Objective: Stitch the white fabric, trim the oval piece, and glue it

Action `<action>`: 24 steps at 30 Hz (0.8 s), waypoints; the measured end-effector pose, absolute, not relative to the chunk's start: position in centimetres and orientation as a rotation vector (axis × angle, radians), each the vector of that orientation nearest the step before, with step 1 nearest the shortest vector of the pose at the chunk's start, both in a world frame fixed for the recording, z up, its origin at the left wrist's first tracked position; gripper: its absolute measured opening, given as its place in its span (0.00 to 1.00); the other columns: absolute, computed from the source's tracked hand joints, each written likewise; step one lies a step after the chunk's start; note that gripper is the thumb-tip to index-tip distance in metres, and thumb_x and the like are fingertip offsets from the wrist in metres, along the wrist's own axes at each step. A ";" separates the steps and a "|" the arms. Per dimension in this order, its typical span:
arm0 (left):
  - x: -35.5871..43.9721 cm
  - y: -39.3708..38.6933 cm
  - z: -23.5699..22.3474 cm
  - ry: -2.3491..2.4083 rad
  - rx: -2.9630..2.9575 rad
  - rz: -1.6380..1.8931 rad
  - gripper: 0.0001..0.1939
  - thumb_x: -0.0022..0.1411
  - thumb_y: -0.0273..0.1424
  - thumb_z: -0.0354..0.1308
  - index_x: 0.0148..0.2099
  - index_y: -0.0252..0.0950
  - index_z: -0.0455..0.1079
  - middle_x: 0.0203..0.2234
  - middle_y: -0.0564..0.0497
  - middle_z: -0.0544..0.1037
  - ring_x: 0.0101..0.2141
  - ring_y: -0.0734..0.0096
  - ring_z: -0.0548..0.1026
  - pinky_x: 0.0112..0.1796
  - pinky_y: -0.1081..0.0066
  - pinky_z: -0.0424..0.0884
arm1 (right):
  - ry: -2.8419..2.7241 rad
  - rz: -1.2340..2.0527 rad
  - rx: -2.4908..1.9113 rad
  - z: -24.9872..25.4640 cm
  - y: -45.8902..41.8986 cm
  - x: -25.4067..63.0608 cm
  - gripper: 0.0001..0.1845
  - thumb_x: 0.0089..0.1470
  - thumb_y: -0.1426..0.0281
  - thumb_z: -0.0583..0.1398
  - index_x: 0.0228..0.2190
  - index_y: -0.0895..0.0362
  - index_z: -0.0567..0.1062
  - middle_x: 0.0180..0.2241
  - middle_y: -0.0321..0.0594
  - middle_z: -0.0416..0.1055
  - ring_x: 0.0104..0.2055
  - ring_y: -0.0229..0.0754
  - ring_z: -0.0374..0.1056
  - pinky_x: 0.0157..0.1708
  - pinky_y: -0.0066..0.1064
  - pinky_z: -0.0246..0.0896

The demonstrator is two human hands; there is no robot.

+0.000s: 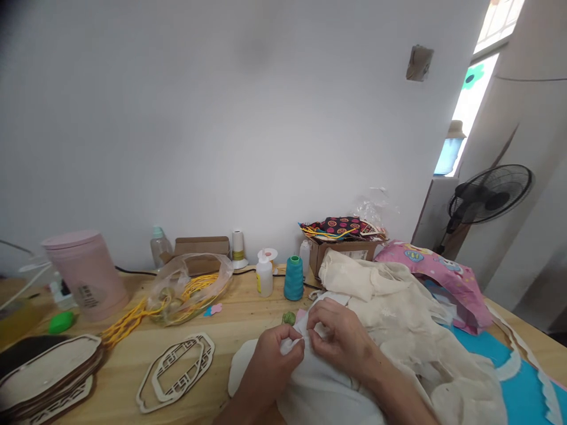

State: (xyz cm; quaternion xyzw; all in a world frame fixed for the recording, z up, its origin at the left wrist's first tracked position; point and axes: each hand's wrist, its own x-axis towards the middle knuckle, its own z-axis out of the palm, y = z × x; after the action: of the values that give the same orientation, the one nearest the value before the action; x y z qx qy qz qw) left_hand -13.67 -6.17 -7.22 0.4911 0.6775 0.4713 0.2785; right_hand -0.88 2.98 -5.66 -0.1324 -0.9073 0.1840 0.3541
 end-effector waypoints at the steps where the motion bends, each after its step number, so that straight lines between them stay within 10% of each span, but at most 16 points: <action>1: -13.7 -6.1 -7.2 1.813 1.312 1.262 0.07 0.48 0.31 0.50 0.25 0.36 0.68 0.19 0.55 0.69 0.24 0.71 0.66 0.27 0.74 0.58 | -2.346 0.571 -0.386 -5.7 2.9 -0.9 0.08 0.43 0.80 0.53 0.23 0.56 0.68 0.25 0.36 0.68 0.28 0.37 0.64 0.27 0.27 0.58; 12: -13.5 -6.4 -7.5 1.792 1.249 1.255 0.13 0.47 0.36 0.54 0.32 0.34 0.73 0.34 0.46 0.75 0.39 0.61 0.69 0.41 0.68 0.61 | -2.211 1.354 -0.479 -5.9 2.7 -0.9 0.06 0.50 0.68 0.55 0.25 0.58 0.65 0.22 0.32 0.61 0.23 0.32 0.53 0.21 0.24 0.48; 24: -13.4 -6.8 -6.6 1.658 1.133 1.282 0.11 0.45 0.33 0.54 0.29 0.31 0.72 0.28 0.48 0.73 0.34 0.63 0.69 0.37 0.69 0.62 | -1.805 1.672 -0.407 -4.7 3.4 0.0 0.15 0.48 0.59 0.59 0.23 0.58 0.65 0.21 0.32 0.59 0.20 0.30 0.48 0.20 0.24 0.42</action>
State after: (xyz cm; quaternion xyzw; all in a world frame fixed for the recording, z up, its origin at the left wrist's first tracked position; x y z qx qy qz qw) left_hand -13.42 -6.81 -6.58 0.4418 0.6462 0.4998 0.3706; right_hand 0.01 3.37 -4.70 -0.1547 -0.6860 0.6357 0.3182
